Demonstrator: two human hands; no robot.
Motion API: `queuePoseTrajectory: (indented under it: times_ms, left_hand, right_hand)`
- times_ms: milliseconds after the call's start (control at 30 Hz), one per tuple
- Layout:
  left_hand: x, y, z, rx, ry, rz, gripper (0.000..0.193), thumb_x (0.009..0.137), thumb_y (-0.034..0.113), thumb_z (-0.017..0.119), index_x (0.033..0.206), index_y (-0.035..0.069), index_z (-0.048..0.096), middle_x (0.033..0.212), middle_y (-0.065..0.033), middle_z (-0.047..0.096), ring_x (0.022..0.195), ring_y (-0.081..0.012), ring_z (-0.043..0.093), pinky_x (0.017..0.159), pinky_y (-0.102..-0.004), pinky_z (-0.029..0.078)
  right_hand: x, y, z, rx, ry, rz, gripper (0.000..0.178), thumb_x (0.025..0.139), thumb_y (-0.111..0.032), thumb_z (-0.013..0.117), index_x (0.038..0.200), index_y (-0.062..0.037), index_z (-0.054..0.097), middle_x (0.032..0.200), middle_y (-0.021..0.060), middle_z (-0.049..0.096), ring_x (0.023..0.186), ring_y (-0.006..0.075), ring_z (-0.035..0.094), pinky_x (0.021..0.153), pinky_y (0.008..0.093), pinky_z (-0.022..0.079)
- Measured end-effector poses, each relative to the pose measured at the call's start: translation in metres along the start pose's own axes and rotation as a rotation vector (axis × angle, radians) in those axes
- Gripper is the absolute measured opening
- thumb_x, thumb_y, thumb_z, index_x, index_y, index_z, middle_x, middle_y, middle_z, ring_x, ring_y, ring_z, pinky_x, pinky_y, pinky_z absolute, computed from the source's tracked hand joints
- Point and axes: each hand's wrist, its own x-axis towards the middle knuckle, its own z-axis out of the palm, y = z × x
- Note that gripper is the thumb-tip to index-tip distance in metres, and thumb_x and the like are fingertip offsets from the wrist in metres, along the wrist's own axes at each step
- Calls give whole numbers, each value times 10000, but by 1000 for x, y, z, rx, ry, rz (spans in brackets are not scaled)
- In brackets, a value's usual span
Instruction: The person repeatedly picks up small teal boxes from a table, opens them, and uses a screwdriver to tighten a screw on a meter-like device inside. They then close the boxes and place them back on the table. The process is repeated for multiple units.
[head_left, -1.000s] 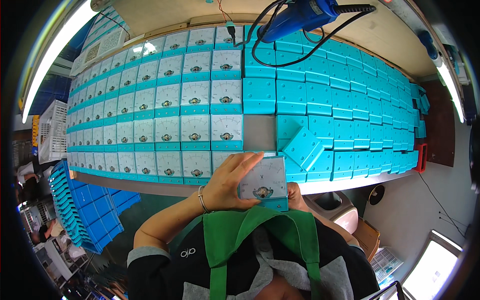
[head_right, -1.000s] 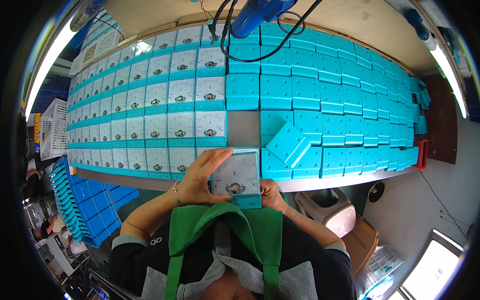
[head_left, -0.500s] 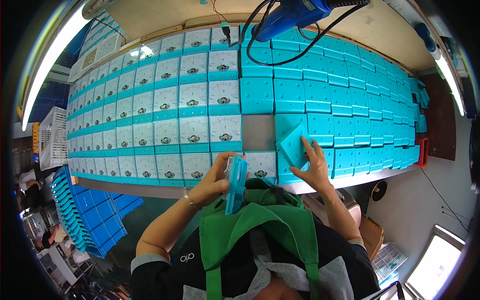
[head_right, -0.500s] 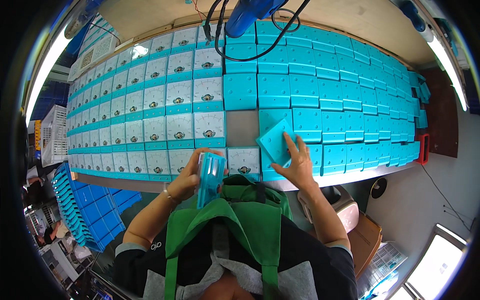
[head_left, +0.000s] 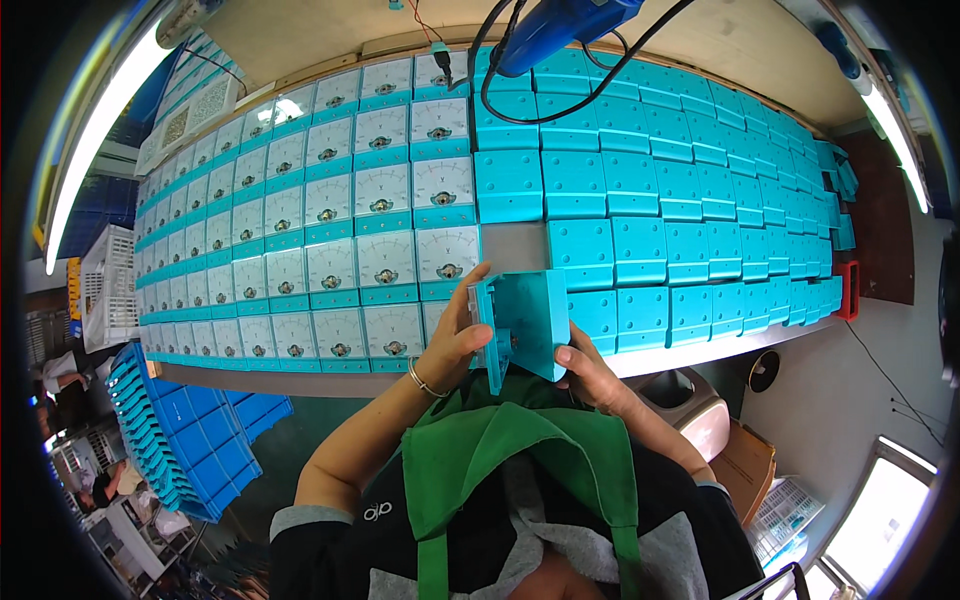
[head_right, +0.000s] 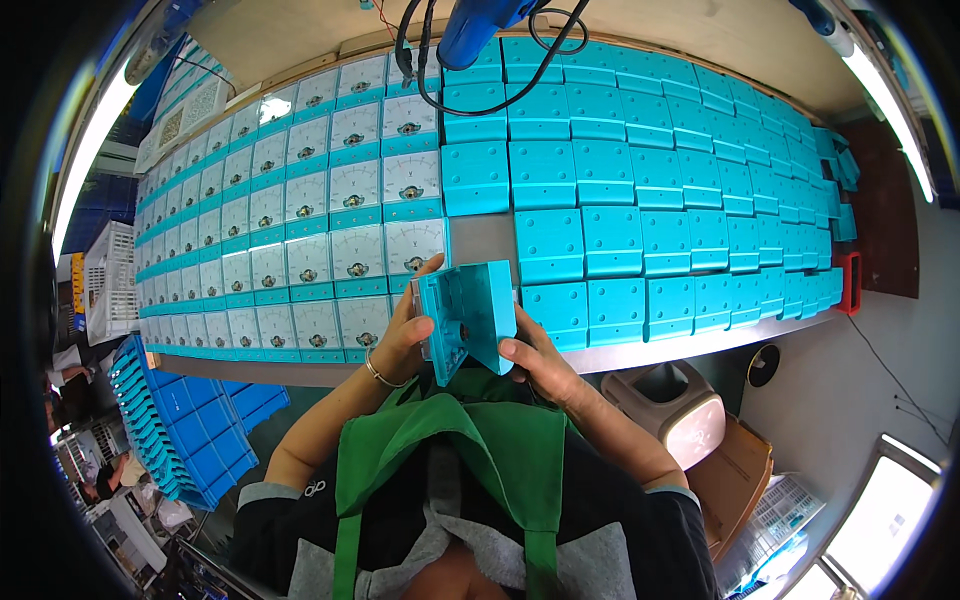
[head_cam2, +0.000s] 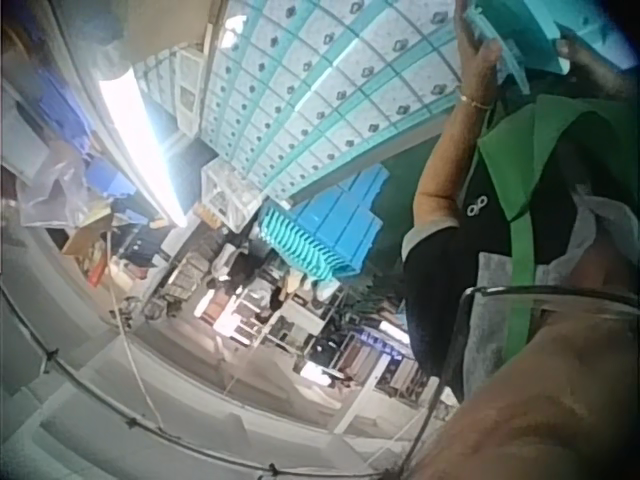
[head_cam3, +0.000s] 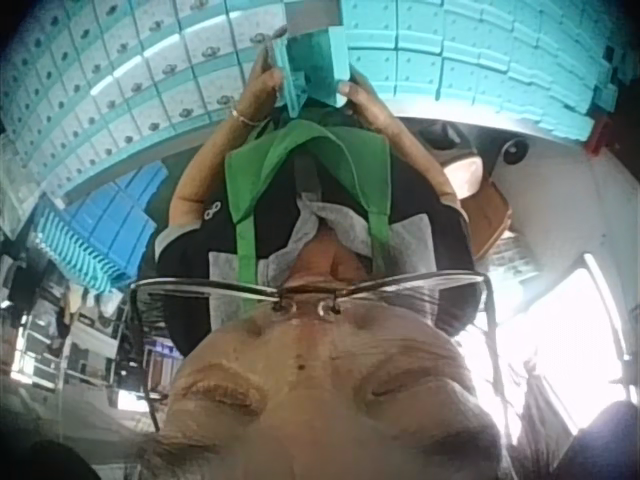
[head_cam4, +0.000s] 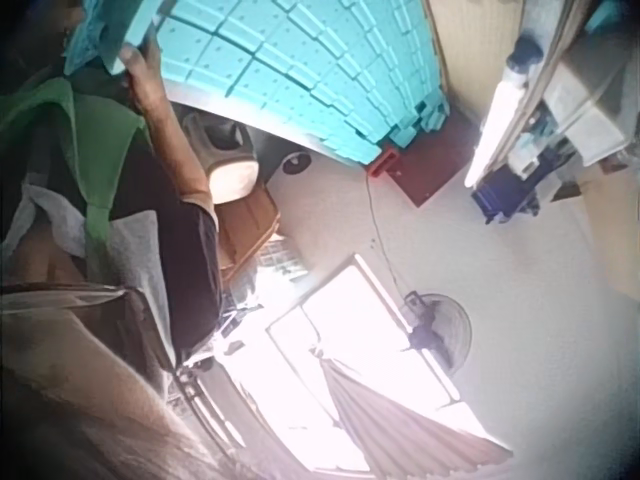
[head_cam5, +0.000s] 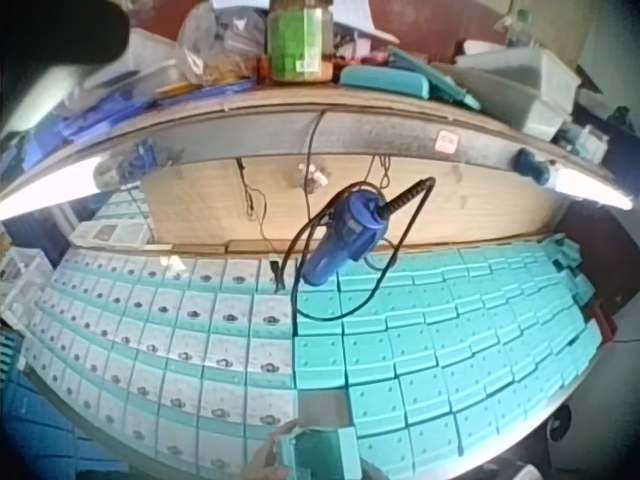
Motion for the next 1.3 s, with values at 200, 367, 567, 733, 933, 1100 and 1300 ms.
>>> queuePoseTrajectory:
  times_ms: [200,367,567,733,933,1100,1300]
  left_hand:
    - [1,-4,-7,72,33,30,1193,579,508,826,1469,80,157,1336,-147,402,1228,-293,447,987,-425,425]
    - [7,-14,0,186,-23,112,1134,657,404,803,1493,110,95,1447,-154,267,1305,-284,345,1063,-406,302]
    - [10,-17,-16,439,-27,268,989,714,288,799,1462,66,191,1417,-156,327,1265,-256,403,1014,-386,376]
    - [-7,-14,-36,360,6,154,735,776,198,757,1356,-34,370,1269,-135,504,1120,-197,533,950,-343,437]
    - [7,-8,-33,378,57,260,626,849,122,656,1367,-44,346,1200,-117,545,1022,-162,575,870,-300,476]
    - [67,-7,-37,694,135,355,548,856,119,612,1356,59,396,1139,-150,555,925,-169,588,775,-311,479]
    - [104,-21,-56,1372,212,677,559,826,237,650,1332,124,441,1160,-141,554,1022,-310,541,831,-416,445]
  right_hand:
    - [1,-4,1,-47,-87,13,938,748,-434,698,1461,-43,231,1078,44,527,716,52,423,527,180,315]
    - [18,3,11,-247,-90,-239,953,760,-84,727,1492,-38,118,1209,75,507,1039,133,508,887,267,444]
    - [28,13,10,-889,187,-552,975,710,-169,818,1454,11,214,1301,158,490,1164,218,500,961,319,416]
    - [43,8,-30,-462,220,-444,677,822,-182,731,1352,61,388,1058,106,612,919,146,573,776,254,486]
    - [62,-17,-30,-568,263,-309,539,835,-215,716,1255,52,511,725,-8,522,644,74,455,574,230,401]
    - [68,-17,-41,-699,499,-620,468,832,-166,703,1231,16,542,1019,131,654,799,132,597,674,246,483]
    - [33,0,-42,-495,454,-572,330,858,-66,625,1174,13,574,1047,126,641,874,107,609,638,209,457]
